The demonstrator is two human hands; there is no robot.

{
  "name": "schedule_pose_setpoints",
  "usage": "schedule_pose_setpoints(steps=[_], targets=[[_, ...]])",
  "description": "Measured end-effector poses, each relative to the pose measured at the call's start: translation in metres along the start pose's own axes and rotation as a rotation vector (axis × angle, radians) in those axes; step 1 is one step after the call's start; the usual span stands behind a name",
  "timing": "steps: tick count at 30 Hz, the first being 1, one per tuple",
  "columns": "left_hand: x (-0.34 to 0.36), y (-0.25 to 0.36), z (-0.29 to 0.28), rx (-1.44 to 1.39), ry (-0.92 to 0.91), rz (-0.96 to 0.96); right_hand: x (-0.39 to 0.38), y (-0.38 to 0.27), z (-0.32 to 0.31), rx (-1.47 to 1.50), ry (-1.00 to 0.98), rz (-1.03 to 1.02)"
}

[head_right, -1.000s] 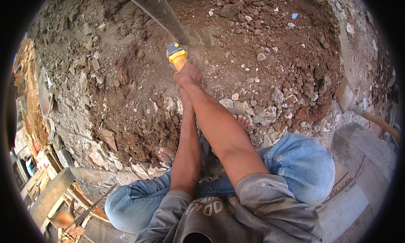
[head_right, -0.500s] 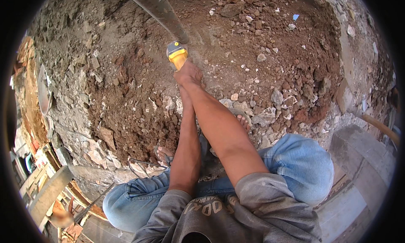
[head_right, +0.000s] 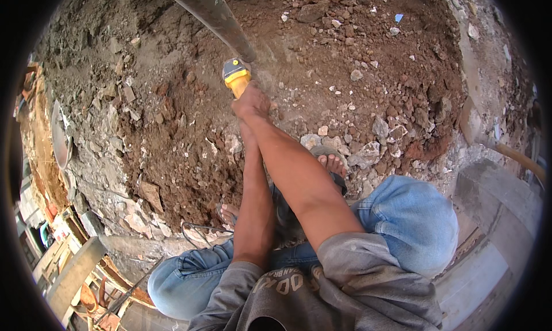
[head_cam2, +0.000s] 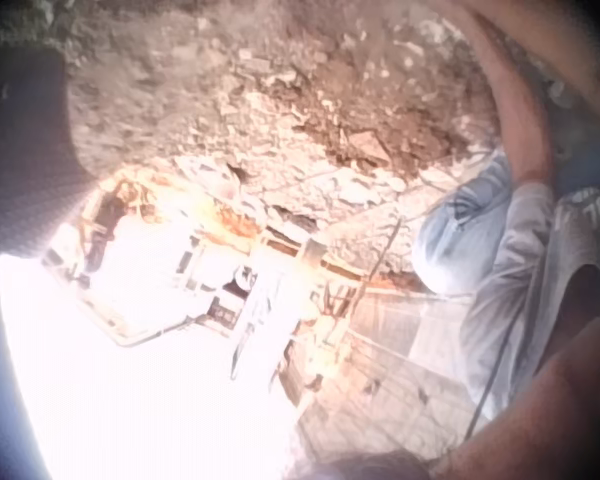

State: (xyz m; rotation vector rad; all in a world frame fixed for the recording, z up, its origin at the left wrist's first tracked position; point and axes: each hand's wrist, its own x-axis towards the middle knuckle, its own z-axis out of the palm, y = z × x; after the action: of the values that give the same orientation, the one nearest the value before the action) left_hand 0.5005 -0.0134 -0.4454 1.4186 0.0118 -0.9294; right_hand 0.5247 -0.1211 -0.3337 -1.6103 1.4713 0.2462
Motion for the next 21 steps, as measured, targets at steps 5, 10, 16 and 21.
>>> schedule_pose_setpoints(steps=[5,10,16,21], targets=[[0.013,-0.011,-0.009,0.111,0.021,0.003,0.004,-0.005,0.004,-0.002,-0.029,-0.018],[0.014,-0.011,-0.005,0.046,0.010,-0.013,0.007,-0.002,0.006,-0.015,0.016,-0.024],[0.008,-0.002,-0.002,0.128,0.061,-0.028,0.007,-0.010,0.006,-0.037,-0.018,0.001],[0.010,0.007,0.000,0.041,0.065,-0.111,0.008,-0.013,0.008,-0.045,-0.001,-0.003]])
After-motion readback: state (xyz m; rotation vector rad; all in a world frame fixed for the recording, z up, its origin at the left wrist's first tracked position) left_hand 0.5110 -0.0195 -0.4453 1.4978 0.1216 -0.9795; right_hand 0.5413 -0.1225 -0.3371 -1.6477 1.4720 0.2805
